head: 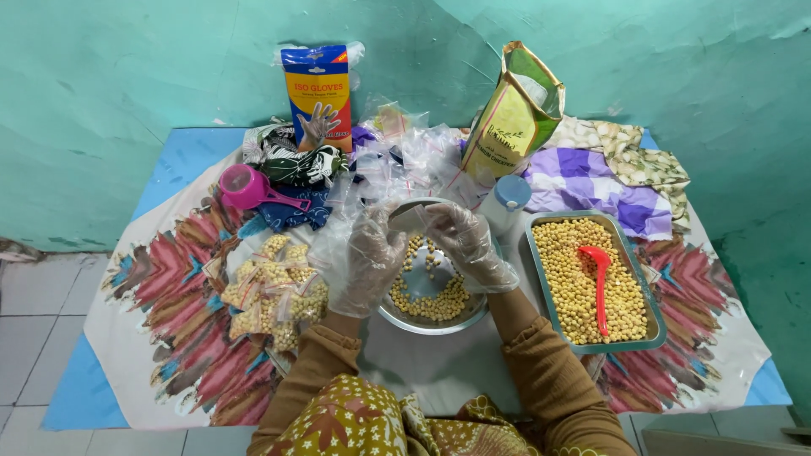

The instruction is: The person sits on the floor and sorts small yellow legumes by hand from a metal bowl into small plastic bags. They repeatedly pick handfuls, separate them, and place the sorted portions into bags on the table. A larger container of legumes and a red scoop are also present.

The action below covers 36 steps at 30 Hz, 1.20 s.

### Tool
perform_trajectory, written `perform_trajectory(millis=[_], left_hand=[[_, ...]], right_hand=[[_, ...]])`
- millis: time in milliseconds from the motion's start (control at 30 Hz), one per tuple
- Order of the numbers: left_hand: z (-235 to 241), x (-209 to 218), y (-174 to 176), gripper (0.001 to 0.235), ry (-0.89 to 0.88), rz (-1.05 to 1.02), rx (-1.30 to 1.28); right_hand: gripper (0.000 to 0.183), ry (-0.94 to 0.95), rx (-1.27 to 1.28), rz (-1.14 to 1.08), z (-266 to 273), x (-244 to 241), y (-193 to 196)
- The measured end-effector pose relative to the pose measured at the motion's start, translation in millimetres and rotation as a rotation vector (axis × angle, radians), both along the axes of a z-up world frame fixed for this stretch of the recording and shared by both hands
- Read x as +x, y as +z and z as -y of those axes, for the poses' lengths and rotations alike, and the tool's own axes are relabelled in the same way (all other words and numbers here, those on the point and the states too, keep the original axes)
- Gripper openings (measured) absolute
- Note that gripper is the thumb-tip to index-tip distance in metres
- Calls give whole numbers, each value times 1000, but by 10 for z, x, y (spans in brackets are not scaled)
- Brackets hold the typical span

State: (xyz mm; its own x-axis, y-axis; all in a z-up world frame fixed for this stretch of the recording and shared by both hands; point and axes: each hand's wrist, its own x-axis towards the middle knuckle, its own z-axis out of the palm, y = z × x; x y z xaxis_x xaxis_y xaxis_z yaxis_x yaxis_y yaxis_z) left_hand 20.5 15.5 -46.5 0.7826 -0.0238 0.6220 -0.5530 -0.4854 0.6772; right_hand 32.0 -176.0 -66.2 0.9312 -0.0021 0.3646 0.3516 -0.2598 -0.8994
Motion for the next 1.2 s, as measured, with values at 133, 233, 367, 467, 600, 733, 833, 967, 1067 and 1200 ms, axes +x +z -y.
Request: perform_trajectory(millis=[133,233,367,467,600,733,833,967,1067,1200], left_hand=[[17,24,-173,47,123,11,295],[9,70,-291,65,145,13,436],[22,114,-391,65,166,6,440],[-13,136,-408,58,154,33,431],[-17,256,-723,56,199,30,422],[-24,226,-512,47,105,-48,344],[22,183,-437,45,117,6,337],[14,112,-336,41,93,99,356],[55,91,-281,38,81,70,341],[-67,141,-449,40,-7,60,360]], right_hand=[[35,13,-71,103,-14,-52,75],[36,28,-71,106,-12,-50,66],[36,51,-80,131,13,-19,20],[25,32,-87,171,-54,-63,50],[25,42,-54,186,-31,25,-102],[28,82,-57,169,-15,27,-80],[26,123,-75,154,-2,34,-47],[26,159,-54,114,-4,-1,-8],[21,195,-50,94,-7,-17,75],[19,214,-75,81,-13,-69,195]])
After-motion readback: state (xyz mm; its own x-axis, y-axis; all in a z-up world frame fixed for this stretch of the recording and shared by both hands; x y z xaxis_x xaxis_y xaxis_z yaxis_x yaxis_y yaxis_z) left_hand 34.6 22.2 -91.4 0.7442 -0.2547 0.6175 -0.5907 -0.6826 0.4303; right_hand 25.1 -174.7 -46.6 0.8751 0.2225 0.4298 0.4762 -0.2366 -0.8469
